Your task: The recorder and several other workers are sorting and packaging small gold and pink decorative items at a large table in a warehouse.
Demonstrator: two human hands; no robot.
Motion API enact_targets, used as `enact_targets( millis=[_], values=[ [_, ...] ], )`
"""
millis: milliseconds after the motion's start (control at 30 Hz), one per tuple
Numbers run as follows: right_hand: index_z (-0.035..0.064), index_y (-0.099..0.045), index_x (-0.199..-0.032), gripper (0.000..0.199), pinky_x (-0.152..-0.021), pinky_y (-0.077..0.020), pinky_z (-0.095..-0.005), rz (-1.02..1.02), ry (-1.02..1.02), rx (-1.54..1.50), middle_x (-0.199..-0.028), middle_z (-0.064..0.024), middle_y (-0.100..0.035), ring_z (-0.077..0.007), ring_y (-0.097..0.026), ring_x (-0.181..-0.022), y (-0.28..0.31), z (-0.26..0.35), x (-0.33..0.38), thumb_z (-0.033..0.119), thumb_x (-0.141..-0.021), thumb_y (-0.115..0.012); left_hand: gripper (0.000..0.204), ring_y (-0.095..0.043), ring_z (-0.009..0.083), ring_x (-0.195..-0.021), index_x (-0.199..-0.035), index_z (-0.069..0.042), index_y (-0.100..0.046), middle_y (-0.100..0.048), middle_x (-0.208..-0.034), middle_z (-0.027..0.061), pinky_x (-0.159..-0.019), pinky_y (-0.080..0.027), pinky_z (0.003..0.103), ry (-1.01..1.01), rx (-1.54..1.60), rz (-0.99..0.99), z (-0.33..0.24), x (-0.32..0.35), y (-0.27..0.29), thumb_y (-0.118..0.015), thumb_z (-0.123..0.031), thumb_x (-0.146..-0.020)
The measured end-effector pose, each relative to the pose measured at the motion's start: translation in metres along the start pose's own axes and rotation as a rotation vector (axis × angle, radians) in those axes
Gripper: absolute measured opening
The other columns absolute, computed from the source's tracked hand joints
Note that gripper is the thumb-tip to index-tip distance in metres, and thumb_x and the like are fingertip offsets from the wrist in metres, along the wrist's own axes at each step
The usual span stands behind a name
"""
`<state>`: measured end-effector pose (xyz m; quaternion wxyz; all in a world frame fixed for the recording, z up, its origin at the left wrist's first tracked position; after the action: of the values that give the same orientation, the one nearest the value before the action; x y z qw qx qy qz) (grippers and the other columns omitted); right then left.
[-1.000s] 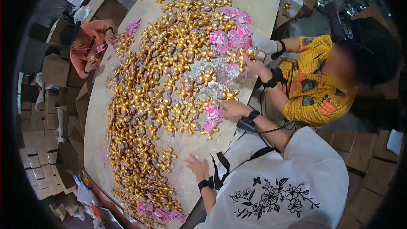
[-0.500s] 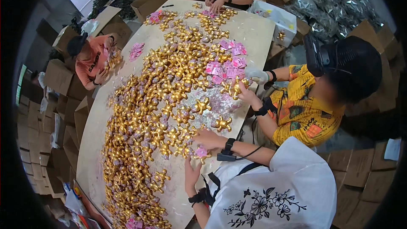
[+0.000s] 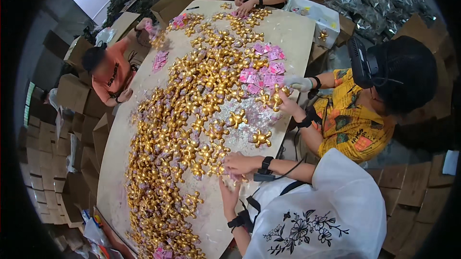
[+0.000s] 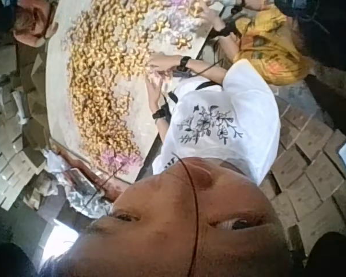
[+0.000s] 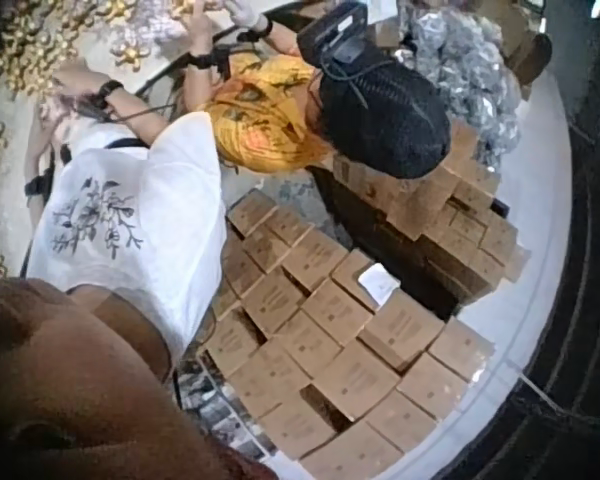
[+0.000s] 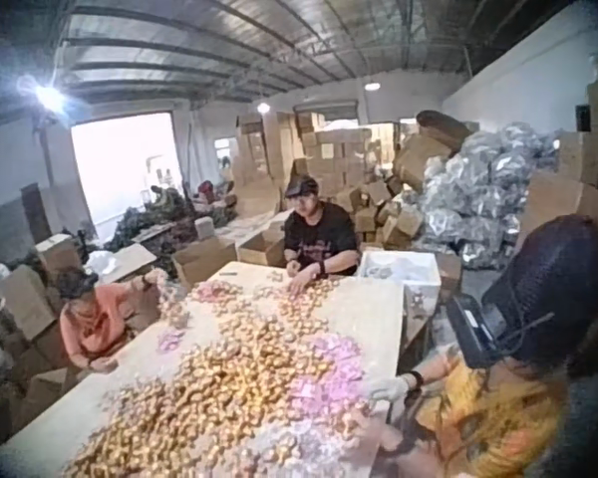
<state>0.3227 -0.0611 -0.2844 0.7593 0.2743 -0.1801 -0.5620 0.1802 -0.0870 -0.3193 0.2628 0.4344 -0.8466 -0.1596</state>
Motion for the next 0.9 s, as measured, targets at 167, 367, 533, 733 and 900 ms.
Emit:
enact_targets(
  millis=[167, 367, 533, 733, 900],
  values=[
    [0.0044, -0.043, -0.086, 0.022, -0.071, -0.0361, -0.0362, 0.075, 0.097, -0.272, -0.079, -0.012, -0.045, -0.0254, -0.044, -0.076, -0.003, 0.055, 0.001, 0.026, -0.089, -0.042, 0.055, -0.048, 0.0244, -0.104, -0.127, -0.001, -0.033, -0.044, -0.12, 0.0173, -0.085, -0.042, 0.033, -0.031, 0.302, -0.162, -0.042, 0.01, 0.03, -0.06, -0.014, -0.081],
    [0.0032, -0.043, -0.092, 0.019, -0.069, -0.0405, -0.0337, 0.049, -0.046, -0.5, -0.083, -0.0114, -0.05, -0.022, -0.05, -0.075, -0.008, 0.044, -0.004, 0.022, -0.089, -0.043, 0.019, -0.046, 0.0115, -0.062, -0.091, 0.001, -0.049, -0.052, -0.073, 0.0044, -0.056, -0.039, 0.027, -0.009, 0.002, -0.088, -0.061, 0.025, 0.04, -0.05, -0.018, -0.088],
    [0.0041, -0.045, -0.098, 0.017, -0.066, -0.0414, -0.03, 0.034, -0.02, -0.537, -0.084, -0.0072, -0.052, -0.0145, -0.05, -0.074, -0.015, 0.037, -0.003, 0.016, -0.087, -0.049, 0.022, -0.05, 0.0143, -0.068, -0.092, 0.001, -0.053, -0.057, -0.078, 0.0083, -0.059, -0.04, 0.029, 0.066, 0.05, -0.16, -0.052, 0.039, 0.062, -0.043, -0.018, -0.091],
    [0.0045, -0.049, -0.111, 0.045, -0.068, -0.0451, -0.029, 0.317, -0.048, -0.7, -0.1, -0.005, -0.055, -0.0127, -0.051, -0.078, -0.009, 0.053, 0.015, 0.031, -0.078, -0.064, 0.045, -0.049, 0.0173, -0.107, -0.129, -0.004, -0.037, -0.046, -0.121, 0.0098, -0.085, -0.043, 0.028, 0.173, 0.744, -0.416, -0.029, 0.065, 0.075, -0.036, -0.032, -0.094],
    [0.0036, -0.053, -0.107, 0.037, -0.068, -0.0454, -0.0288, 0.319, 0.15, -0.67, -0.094, -0.005, -0.057, -0.0125, -0.053, -0.085, -0.007, 0.071, 0.01, 0.031, -0.082, -0.058, 0.047, -0.05, 0.0188, -0.105, -0.127, -0.001, -0.037, -0.046, -0.121, 0.0078, -0.082, -0.045, 0.029, 0.2, 0.986, -0.459, -0.024, 0.066, 0.081, -0.037, -0.034, -0.094]
  ],
)
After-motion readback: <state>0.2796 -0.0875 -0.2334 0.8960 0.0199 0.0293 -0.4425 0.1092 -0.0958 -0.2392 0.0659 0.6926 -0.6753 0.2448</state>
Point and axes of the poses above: each hand's wrist, its own x-axis away from the middle knuckle, its own y-axis out of the back of the hand, z = x × y, the point moved 7 cm from there along -x, towards the middle knuckle
